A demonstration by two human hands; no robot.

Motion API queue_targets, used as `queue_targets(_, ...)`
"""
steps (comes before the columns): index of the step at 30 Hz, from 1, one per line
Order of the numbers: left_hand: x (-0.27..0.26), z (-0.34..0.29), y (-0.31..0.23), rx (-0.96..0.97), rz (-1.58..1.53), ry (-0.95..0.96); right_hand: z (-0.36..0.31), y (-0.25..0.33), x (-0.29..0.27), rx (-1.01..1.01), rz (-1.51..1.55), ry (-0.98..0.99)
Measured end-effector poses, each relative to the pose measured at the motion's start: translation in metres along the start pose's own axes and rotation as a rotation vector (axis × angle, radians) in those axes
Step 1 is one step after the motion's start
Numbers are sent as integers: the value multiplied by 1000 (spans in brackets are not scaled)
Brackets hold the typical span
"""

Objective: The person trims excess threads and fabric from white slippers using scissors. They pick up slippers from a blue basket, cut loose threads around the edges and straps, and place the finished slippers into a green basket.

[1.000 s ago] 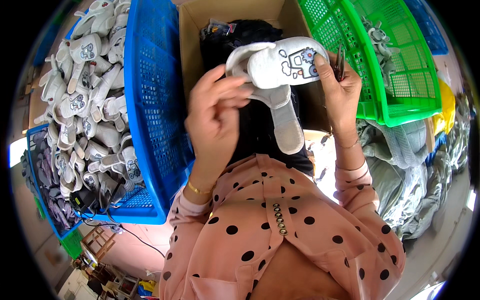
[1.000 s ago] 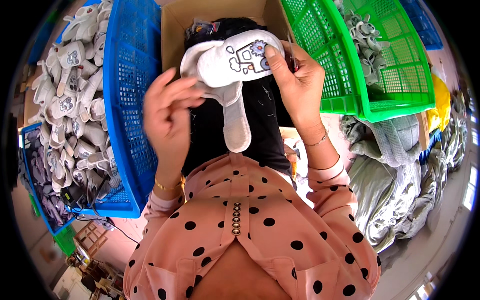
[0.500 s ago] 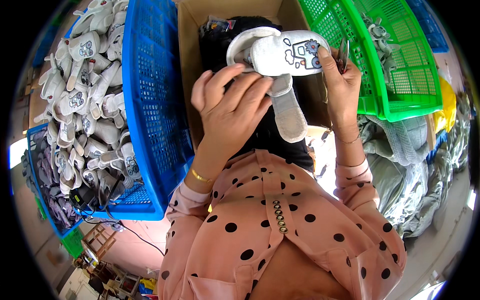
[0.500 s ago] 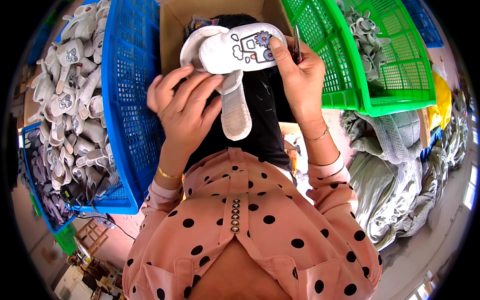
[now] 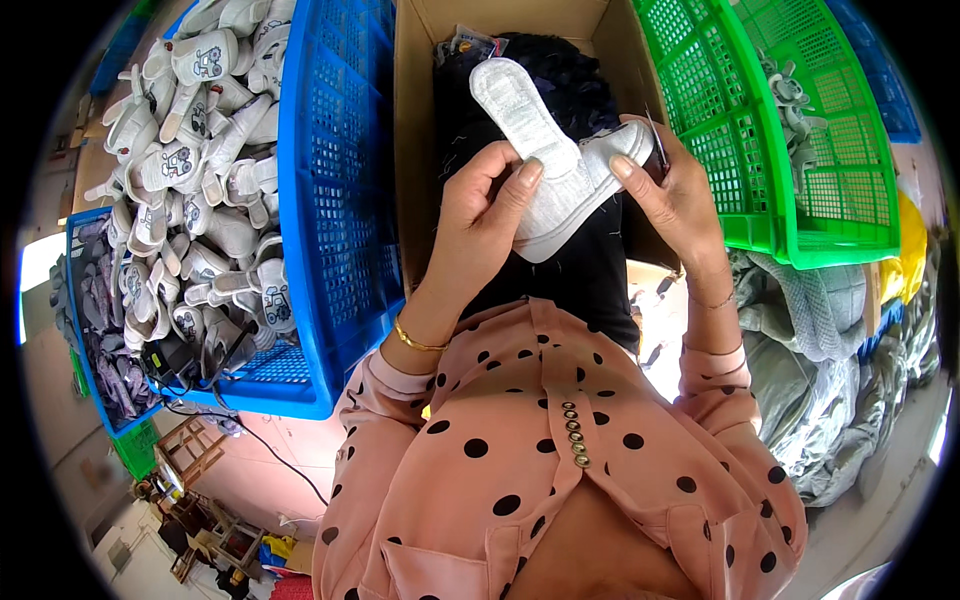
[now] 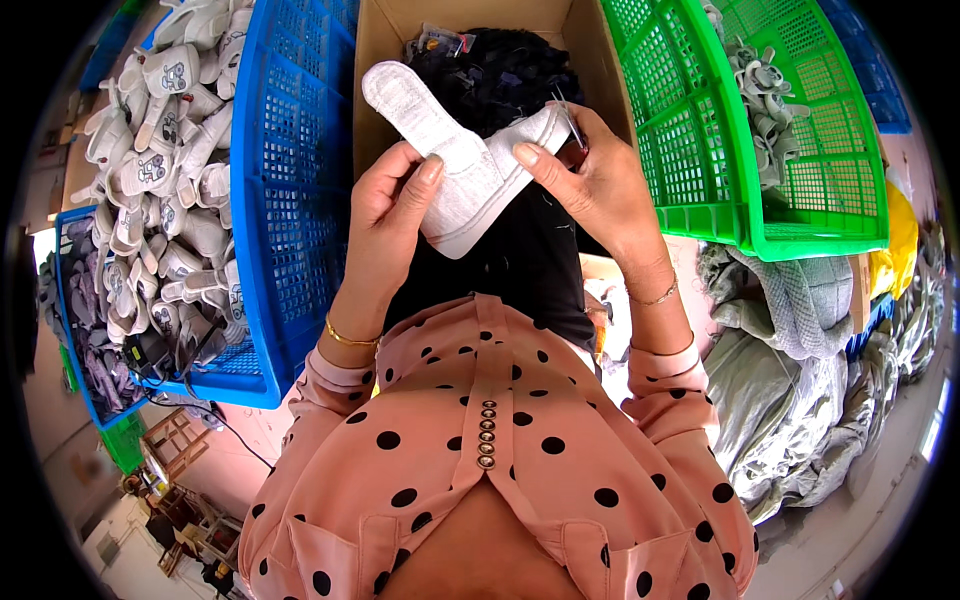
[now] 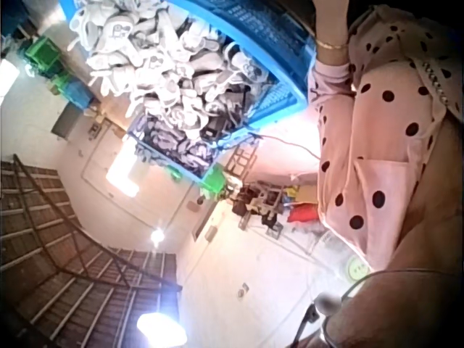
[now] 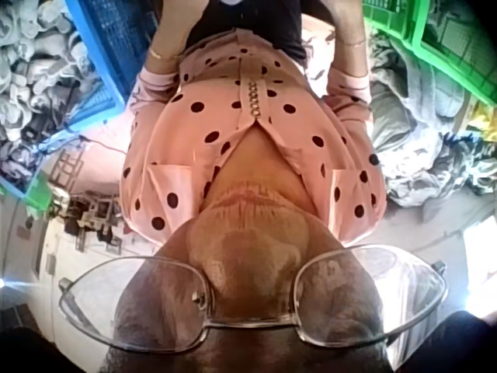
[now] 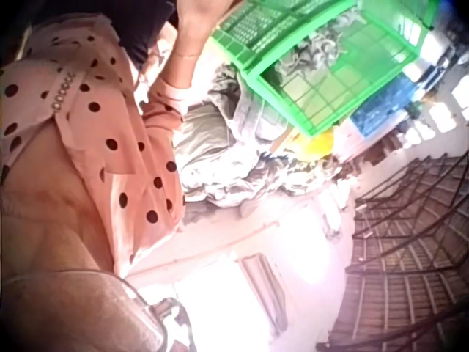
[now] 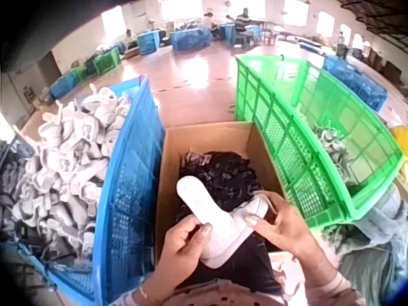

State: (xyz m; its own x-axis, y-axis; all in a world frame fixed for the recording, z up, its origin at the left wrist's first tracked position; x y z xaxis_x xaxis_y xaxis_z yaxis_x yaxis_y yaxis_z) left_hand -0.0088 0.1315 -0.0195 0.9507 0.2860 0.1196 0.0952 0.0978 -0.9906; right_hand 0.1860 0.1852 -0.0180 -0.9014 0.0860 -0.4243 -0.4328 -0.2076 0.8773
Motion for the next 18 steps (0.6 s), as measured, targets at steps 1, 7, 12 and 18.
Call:
queue_targets(1, 1, 0, 0, -6, -4, -8, -1, 0, 1, 8, 7, 1)
queue_targets(7, -3, 3, 6, -83, -85, -29, -4, 9, 1, 156, 184, -22)
queue_targets(12, -11, 6, 20, -236, -173, -121, -4, 9, 6, 144, 254, -58)
queue_targets(18, -11, 9, 24, -296, -344, -264, -37, -3, 40, -130, 59, -71)
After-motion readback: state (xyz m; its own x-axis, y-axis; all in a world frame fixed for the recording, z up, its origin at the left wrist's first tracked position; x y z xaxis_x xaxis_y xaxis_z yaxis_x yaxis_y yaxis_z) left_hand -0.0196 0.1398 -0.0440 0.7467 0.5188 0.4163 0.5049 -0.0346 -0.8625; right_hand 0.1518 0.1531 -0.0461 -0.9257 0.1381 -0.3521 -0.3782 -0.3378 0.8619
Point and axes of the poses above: each hand's wrist, its own z-axis towards the middle knuckle, its own x-axis out of the palm, y = z × x, the point moved 6 cm from there along z, towards the middle knuckle, and after that the axes turned 15 degrees about -y, right-handed, at the moved point
